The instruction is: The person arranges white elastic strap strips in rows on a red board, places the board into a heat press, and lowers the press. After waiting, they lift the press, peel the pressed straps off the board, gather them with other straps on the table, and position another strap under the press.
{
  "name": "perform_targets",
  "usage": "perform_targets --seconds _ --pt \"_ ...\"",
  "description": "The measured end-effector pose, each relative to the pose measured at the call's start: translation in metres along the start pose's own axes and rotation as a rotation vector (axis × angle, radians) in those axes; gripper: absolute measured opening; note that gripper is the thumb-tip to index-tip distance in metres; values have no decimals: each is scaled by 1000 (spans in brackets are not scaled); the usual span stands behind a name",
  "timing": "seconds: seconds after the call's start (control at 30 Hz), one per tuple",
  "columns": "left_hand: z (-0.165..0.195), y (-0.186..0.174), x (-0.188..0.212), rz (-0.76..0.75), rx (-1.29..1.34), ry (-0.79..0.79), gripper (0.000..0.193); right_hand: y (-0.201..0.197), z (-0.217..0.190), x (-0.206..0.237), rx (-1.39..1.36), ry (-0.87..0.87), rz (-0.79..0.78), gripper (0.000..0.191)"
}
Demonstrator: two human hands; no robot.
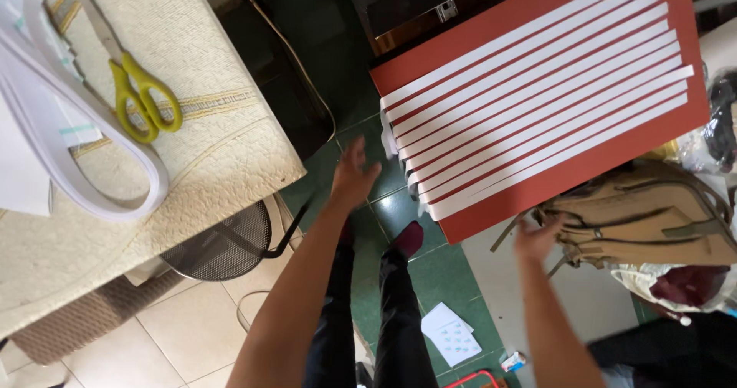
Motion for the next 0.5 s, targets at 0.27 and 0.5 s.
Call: perform_targets --seconds 0.27,0.5 --pt "62 3 -58 -32 -38 34 101 117 -98 148 -691 331 -370 99" --pt "49 24 -50 -98 -316 145 88 145 -165 124 -734 297 -462 98"
Point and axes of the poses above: each hand's wrist, its own x-axis away from the middle knuckle, its own y-axis out of the palm, z = x × y, the point moved 9 cm from there along -x, towards the middle knuckle, and after that the axes turned 9 degrees about -y, right-handed, at the moved point
